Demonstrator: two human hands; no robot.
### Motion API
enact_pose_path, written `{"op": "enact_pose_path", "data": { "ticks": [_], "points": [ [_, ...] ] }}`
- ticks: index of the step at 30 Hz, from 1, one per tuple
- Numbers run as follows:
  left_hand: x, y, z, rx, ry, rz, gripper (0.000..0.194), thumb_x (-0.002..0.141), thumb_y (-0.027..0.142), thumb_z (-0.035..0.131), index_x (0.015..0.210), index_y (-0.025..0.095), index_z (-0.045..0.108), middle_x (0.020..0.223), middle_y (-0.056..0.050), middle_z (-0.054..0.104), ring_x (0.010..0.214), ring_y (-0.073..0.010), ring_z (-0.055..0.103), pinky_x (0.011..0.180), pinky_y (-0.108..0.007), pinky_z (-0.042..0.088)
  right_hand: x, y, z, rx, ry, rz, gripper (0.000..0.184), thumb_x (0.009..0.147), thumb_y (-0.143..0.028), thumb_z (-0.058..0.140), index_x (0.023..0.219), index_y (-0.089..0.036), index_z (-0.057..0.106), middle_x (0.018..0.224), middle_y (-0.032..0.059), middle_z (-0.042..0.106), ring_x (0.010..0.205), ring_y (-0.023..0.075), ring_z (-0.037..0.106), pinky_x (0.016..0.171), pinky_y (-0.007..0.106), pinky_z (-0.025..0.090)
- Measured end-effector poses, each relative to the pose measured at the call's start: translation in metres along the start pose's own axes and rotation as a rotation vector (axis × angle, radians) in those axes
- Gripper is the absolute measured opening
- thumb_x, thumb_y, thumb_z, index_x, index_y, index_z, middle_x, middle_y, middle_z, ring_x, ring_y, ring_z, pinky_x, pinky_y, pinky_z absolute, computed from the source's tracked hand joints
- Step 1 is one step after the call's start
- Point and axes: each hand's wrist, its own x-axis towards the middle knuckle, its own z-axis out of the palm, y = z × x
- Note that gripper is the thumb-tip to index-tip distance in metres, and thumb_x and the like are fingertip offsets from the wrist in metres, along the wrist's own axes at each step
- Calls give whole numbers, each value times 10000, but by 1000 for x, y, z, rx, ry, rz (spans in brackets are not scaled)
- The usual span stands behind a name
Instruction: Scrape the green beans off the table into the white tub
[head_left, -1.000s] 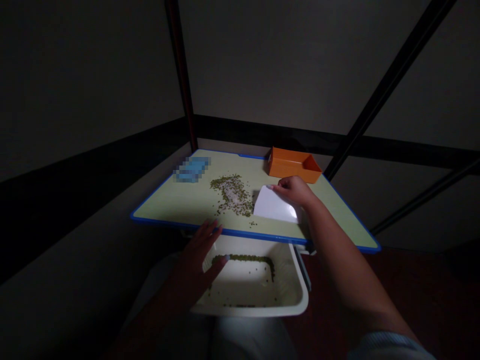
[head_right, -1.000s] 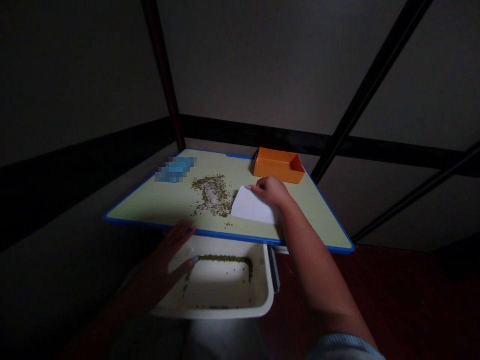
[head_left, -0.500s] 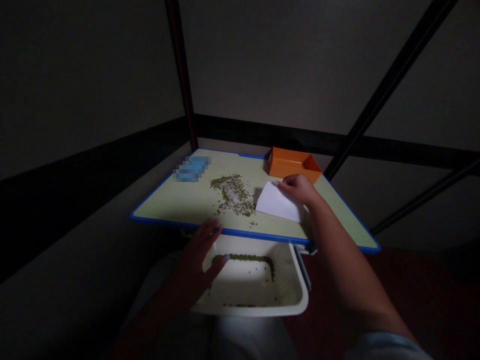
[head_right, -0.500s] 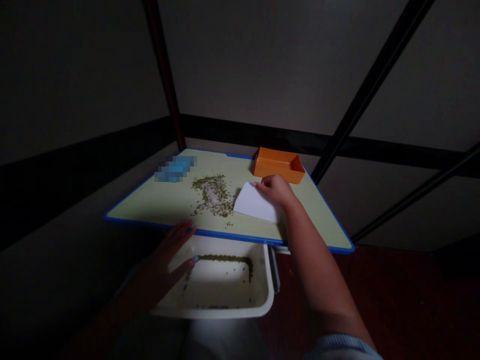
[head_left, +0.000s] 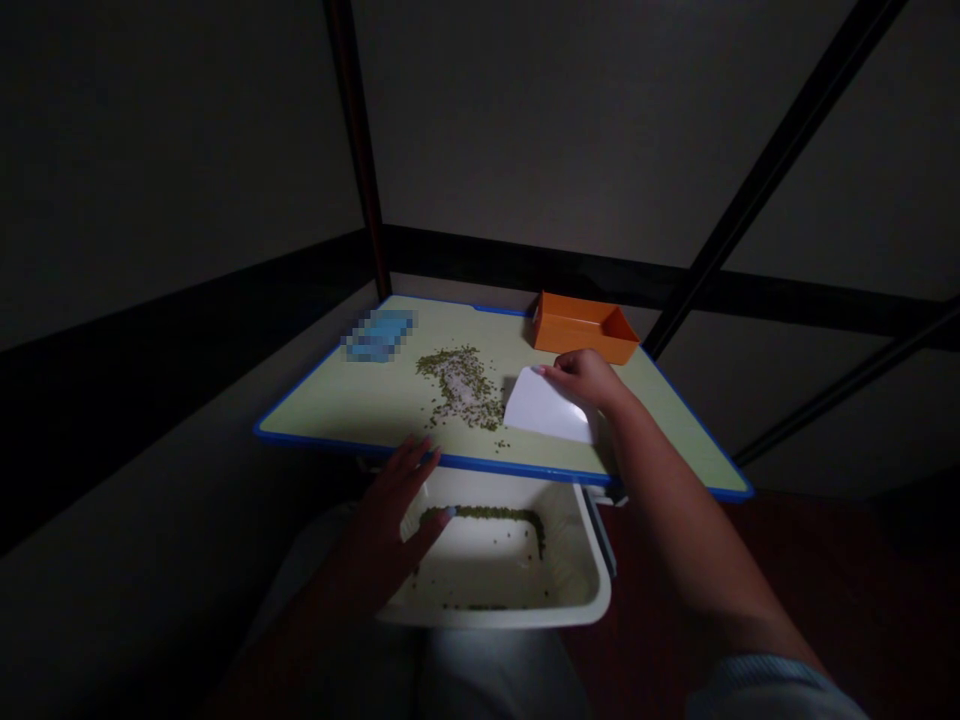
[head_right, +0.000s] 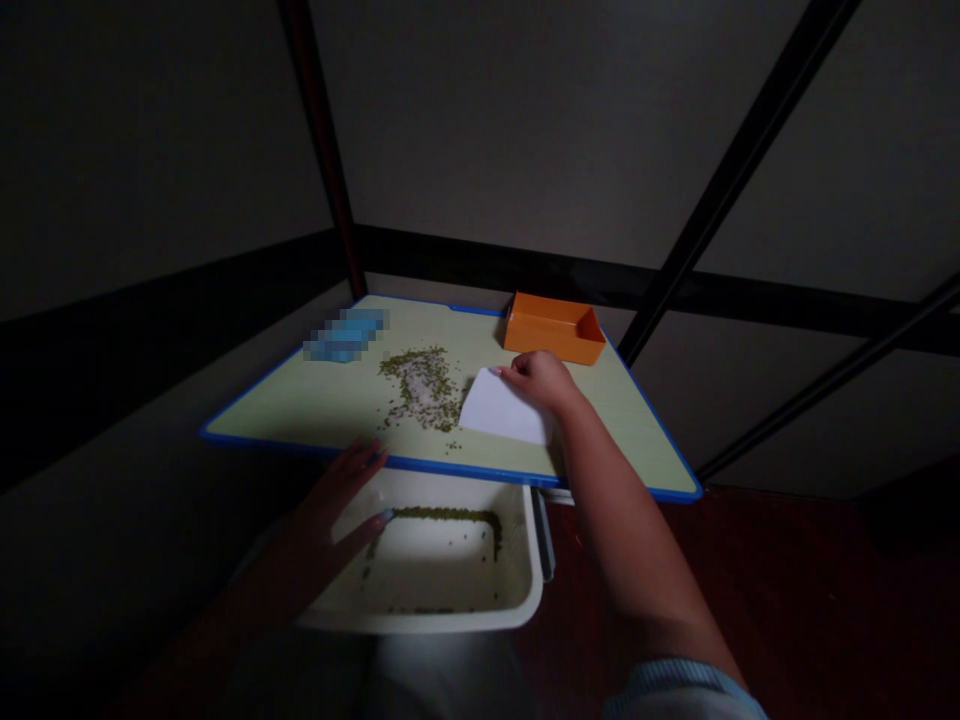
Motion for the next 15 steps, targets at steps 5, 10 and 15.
{"op": "enact_pose_path", "data": {
  "ticks": [5, 10, 15],
  "points": [
    [1, 1, -1, 6, -11, -11, 565, 851, 476, 464, 1366, 276, 343, 1461, -46, 398, 1373, -248, 318, 1086, -484, 367, 0, -3, 3, -21, -3, -6, 520, 795, -600, 451, 508, -168, 488, 473, -14, 403, 482, 92, 324, 493, 276, 175],
    [1, 1, -1, -15, -15, -17, 564, 849, 487, 457, 1363, 280, 350, 1463, -43, 394, 1375, -248, 315, 1088, -481, 368, -1, -8, 4, -43, -5, 11, 487, 812, -553, 450, 525, -166, 523, 485, -5, 427, 486, 98, 338, 500, 279, 174],
    [1, 0, 0, -7, -17, -20, 559, 855, 497, 436, 1360, 272, 353, 1468, -46, 387, 1381, -241, 304, 1095, -479, 356, 0, -11, 8, -71, 28, -6, 471, 821, -538, 465, 539, -170, 550, 512, 16, 478, 500, 108, 359, 508, 282, 182]
  ]
}}
